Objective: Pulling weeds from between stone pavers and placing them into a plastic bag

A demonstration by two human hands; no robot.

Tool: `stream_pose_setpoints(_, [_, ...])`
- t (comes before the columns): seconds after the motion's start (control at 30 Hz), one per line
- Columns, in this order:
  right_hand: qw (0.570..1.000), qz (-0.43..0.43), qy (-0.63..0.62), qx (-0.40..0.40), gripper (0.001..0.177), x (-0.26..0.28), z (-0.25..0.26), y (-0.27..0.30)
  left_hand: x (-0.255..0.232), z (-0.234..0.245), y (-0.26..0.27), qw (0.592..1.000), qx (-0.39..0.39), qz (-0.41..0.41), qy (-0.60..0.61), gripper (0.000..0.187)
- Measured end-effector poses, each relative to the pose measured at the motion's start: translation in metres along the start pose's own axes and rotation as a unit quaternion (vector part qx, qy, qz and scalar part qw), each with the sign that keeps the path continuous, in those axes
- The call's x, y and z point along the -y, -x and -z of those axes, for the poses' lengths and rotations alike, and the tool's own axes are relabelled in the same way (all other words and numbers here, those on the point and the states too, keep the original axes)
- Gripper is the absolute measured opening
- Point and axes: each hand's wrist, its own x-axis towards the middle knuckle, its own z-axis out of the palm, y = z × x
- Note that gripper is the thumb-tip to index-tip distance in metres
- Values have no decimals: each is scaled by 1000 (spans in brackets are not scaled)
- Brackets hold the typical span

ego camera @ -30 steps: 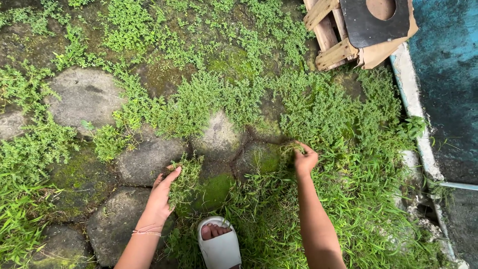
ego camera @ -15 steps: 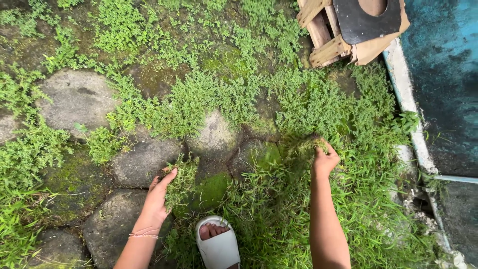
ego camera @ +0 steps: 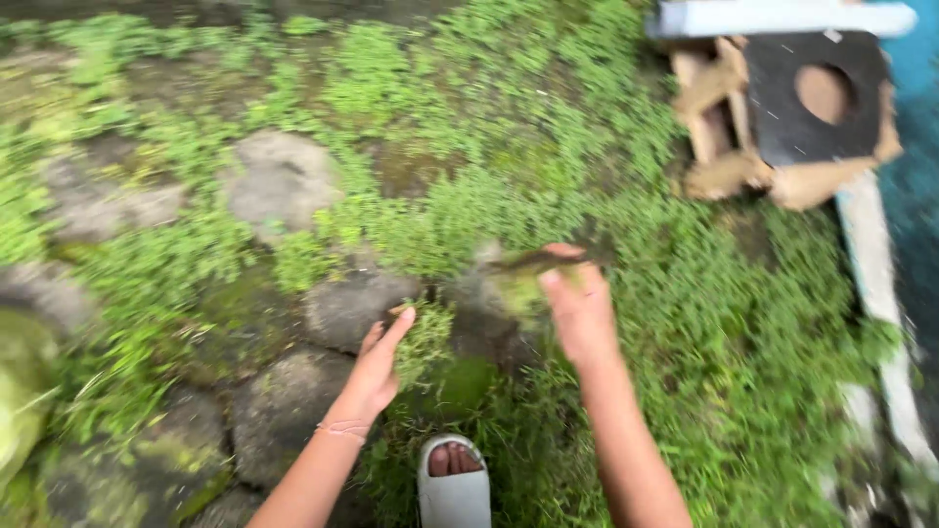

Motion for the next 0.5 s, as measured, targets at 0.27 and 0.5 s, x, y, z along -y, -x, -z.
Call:
stream_pose_setpoints(0.27, [814,201,346,421,59,-12,-126,67,-16,34,2,980,71,-80,169,88])
stream_pose_setpoints(0.5, [892,181,20,413,38,4,-161,52,-80,61,51,969,19,-145,199,39])
